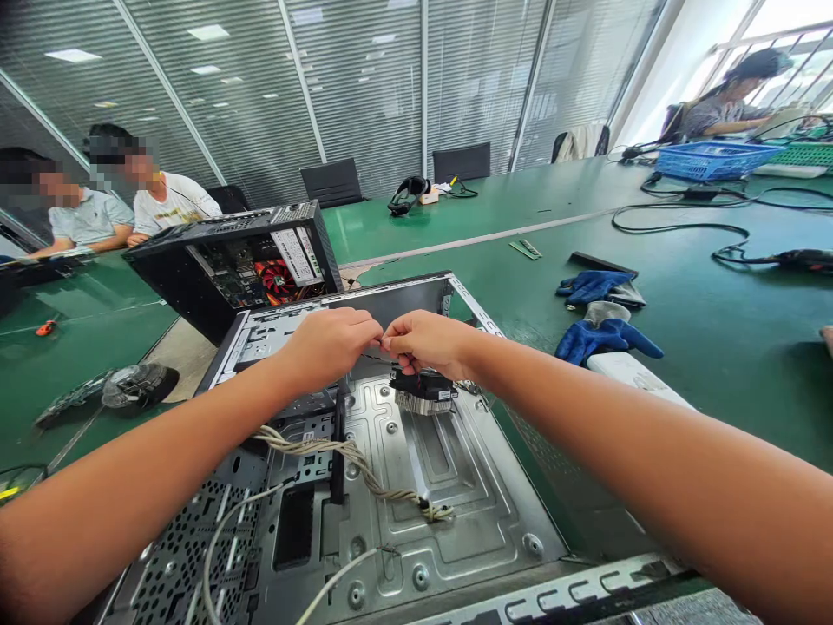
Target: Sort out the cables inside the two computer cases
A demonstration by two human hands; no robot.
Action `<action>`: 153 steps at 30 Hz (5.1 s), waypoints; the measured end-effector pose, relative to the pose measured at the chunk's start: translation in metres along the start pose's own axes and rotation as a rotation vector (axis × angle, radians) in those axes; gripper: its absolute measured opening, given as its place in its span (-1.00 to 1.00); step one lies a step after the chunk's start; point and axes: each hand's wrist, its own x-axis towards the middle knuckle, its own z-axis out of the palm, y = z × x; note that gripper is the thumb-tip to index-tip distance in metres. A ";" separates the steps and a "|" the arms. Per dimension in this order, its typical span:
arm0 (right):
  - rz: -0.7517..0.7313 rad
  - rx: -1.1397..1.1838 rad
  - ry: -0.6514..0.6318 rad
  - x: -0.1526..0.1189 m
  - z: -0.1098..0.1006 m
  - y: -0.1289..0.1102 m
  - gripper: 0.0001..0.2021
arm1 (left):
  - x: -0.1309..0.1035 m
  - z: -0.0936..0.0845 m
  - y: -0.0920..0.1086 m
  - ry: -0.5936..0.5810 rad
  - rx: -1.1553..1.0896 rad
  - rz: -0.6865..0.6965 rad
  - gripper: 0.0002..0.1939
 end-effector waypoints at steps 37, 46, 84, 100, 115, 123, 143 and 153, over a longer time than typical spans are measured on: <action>0.047 -0.047 0.040 0.001 -0.002 0.001 -0.86 | 0.000 -0.003 0.000 -0.051 -0.144 -0.056 -0.85; 0.001 -0.153 0.066 0.001 0.002 0.001 -0.87 | 0.000 0.005 0.001 0.010 0.037 0.018 -0.85; -0.001 -0.130 0.084 -0.002 0.003 -0.003 -0.89 | 0.004 0.001 0.009 -0.062 -0.190 -0.216 -0.79; 0.026 -0.127 0.070 -0.002 0.001 -0.001 -0.86 | 0.004 0.002 0.005 -0.098 -0.284 -0.227 -0.81; -0.001 -0.221 0.104 0.001 0.000 0.000 -0.91 | -0.001 0.002 0.004 -0.051 0.000 -0.015 -0.90; -0.016 -0.251 0.100 0.000 0.002 -0.001 -0.87 | 0.001 0.002 0.007 -0.027 0.098 0.015 -0.88; -0.025 -0.206 0.050 -0.001 0.000 0.000 -0.93 | 0.000 -0.001 0.010 -0.053 0.013 -0.030 -0.86; -0.010 -0.302 0.042 -0.001 0.002 -0.003 -0.88 | 0.000 0.000 0.006 -0.096 -0.087 -0.065 -0.84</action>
